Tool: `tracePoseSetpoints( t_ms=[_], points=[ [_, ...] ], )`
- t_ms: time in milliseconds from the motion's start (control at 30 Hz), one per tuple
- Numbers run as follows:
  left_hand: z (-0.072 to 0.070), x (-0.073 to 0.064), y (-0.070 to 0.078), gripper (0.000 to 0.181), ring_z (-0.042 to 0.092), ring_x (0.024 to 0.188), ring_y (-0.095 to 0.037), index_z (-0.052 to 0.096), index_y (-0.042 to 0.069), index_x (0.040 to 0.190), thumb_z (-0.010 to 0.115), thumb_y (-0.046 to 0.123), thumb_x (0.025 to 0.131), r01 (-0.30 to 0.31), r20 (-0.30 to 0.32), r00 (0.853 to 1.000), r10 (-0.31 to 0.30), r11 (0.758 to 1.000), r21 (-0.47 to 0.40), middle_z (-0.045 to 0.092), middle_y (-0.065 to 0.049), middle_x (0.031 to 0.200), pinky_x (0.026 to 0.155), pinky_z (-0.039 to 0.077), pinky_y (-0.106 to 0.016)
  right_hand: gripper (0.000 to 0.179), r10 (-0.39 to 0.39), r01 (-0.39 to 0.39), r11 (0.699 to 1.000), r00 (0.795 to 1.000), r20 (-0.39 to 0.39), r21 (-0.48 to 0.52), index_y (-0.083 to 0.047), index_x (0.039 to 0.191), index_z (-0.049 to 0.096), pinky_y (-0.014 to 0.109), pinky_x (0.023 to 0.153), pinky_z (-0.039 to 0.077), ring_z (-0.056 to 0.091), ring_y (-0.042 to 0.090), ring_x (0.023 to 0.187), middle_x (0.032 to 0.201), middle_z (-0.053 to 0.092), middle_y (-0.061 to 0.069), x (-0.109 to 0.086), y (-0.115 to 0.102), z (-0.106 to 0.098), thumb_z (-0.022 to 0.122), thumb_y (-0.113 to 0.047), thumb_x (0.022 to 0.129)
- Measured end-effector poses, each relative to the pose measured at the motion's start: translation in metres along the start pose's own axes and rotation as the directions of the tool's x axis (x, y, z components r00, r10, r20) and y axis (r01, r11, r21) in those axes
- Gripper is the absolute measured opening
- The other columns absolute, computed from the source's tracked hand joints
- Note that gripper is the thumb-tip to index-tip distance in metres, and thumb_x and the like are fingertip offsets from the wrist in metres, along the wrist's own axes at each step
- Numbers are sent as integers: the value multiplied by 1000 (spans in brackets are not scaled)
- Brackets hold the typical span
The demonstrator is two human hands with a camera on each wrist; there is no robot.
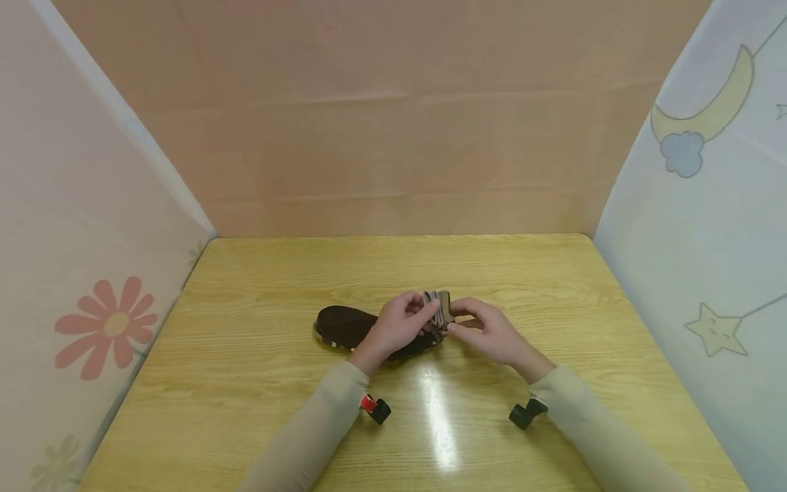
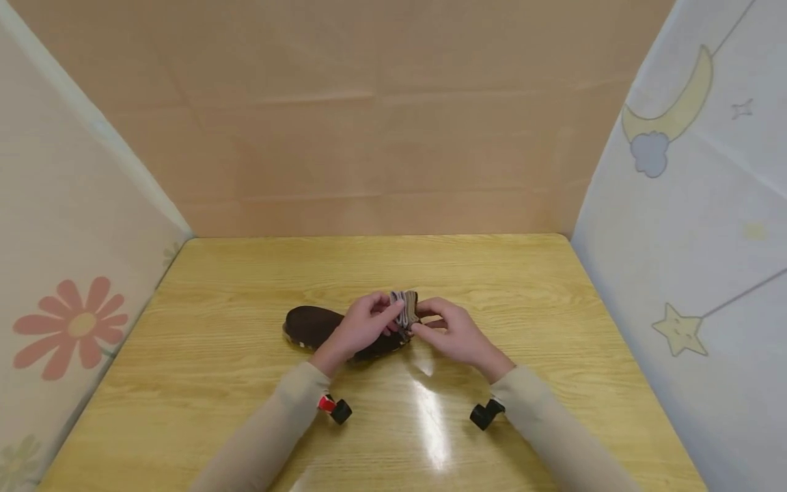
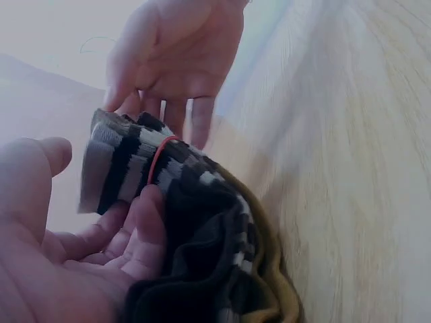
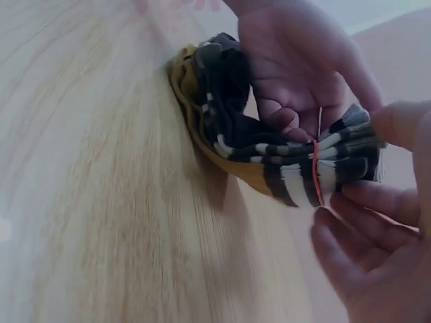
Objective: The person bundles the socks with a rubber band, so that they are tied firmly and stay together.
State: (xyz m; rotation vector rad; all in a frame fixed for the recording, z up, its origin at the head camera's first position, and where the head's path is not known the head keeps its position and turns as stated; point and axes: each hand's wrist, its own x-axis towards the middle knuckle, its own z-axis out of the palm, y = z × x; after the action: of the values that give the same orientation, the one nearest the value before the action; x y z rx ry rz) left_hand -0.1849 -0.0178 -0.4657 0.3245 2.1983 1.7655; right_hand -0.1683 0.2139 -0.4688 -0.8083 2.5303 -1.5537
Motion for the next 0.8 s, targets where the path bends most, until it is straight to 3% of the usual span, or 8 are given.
tracePoseSetpoints(
  t_ms=[133, 233, 400, 500, 633, 800],
  points=[
    [-4, 0, -1, 44, 70, 81, -19, 69, 9, 108, 68, 53, 100, 29, -17, 999, -30, 1000, -9, 73, -4, 95, 76, 62, -39, 24, -101, 99, 991, 995, -17, -89, -2, 126, 69, 44, 94, 60, 67, 27, 117, 127, 70, 12, 5, -5, 4, 65, -2, 102],
    [-8, -2, -1, 46, 70, 80, -19, 69, 9, 109, 71, 54, 98, 48, -12, 999, -48, 999, -5, 74, -5, 97, 74, 62, -38, 23, -133, 129, 982, 991, -20, -137, -4, 125, 71, 42, 94, 60, 67, 28, 117, 128, 70, 9, 8, -8, 6, 62, -2, 104],
    [-14, -3, 0, 53, 69, 79, -20, 70, 9, 117, 74, 57, 94, 80, 9, 997, -80, 997, 18, 72, -6, 101, 70, 60, -36, 27, -182, 181, 965, 983, 12, -187, -8, 125, 74, 41, 96, 57, 66, 23, 117, 127, 70, 5, 13, -8, 8, 57, 0, 105],
    [-15, -4, 1, 51, 66, 73, -20, 72, 12, 108, 80, 58, 89, 100, 5, 995, -100, 994, 46, 71, -6, 92, 65, 57, -35, 29, -232, 238, 950, 971, 53, -200, -8, 120, 75, 42, 94, 56, 65, 22, 114, 124, 69, 6, 19, -9, 11, 54, 3, 105],
    [-15, -5, 1, 40, 68, 74, -18, 74, 14, 99, 86, 49, 86, 102, 11, 995, -103, 993, 64, 73, -3, 87, 66, 57, -33, 37, -250, 270, 937, 962, 113, -221, -10, 121, 76, 41, 93, 55, 64, 23, 114, 126, 68, 6, 24, -13, 14, 49, 7, 103],
    [-17, -6, -5, 27, 67, 74, -17, 73, 9, 99, 85, 32, 91, 94, -1, 996, -94, 995, 37, 73, -5, 89, 67, 58, -32, 45, -267, 291, 920, 956, 122, -262, -10, 125, 74, 44, 94, 57, 66, 25, 116, 126, 71, 5, 26, -15, 16, 50, 14, 95]
  ],
)
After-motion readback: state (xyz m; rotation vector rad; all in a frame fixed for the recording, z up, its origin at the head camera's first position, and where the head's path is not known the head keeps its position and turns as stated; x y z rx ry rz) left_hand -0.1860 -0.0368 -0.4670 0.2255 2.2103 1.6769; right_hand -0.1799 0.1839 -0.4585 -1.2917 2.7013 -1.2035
